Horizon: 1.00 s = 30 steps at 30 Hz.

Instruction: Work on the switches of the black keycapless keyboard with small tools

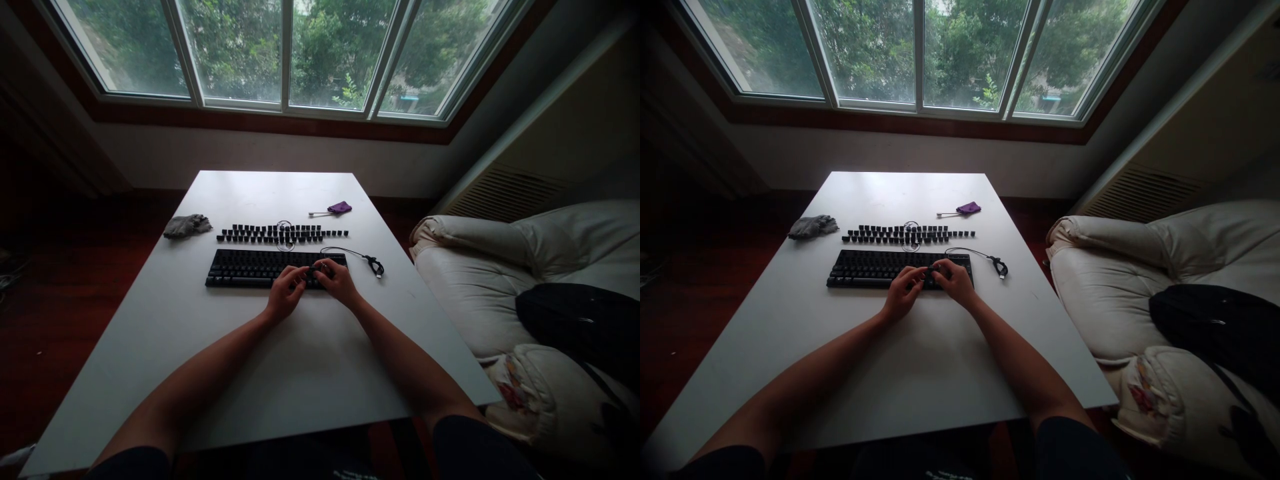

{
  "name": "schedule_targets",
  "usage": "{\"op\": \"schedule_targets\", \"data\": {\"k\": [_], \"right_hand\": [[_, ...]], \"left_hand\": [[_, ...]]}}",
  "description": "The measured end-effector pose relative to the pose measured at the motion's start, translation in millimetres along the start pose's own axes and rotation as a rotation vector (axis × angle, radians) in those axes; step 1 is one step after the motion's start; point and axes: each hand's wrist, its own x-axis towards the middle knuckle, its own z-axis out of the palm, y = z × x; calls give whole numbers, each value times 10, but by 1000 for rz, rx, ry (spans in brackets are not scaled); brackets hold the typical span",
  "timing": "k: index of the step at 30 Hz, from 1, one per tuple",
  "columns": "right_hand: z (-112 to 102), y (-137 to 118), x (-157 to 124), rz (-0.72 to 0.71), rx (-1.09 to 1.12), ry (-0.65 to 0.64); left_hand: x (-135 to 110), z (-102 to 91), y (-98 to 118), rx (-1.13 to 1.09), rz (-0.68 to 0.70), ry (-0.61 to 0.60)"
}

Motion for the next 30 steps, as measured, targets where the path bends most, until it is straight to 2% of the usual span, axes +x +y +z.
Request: {"op": "schedule_targets", "data": {"k": [6, 14, 20, 30], "right_hand": [[2, 14, 39, 53, 98, -108], [36, -45, 31, 159, 263, -226], [64, -36, 13, 267, 342, -276], [93, -19, 1, 314, 394, -308]], "left_hand": [[26, -39, -11, 109, 23, 96], [28, -47, -12, 144, 57, 124], [29, -44, 2, 145, 65, 130], [26, -38, -2, 140, 54, 126]]}}
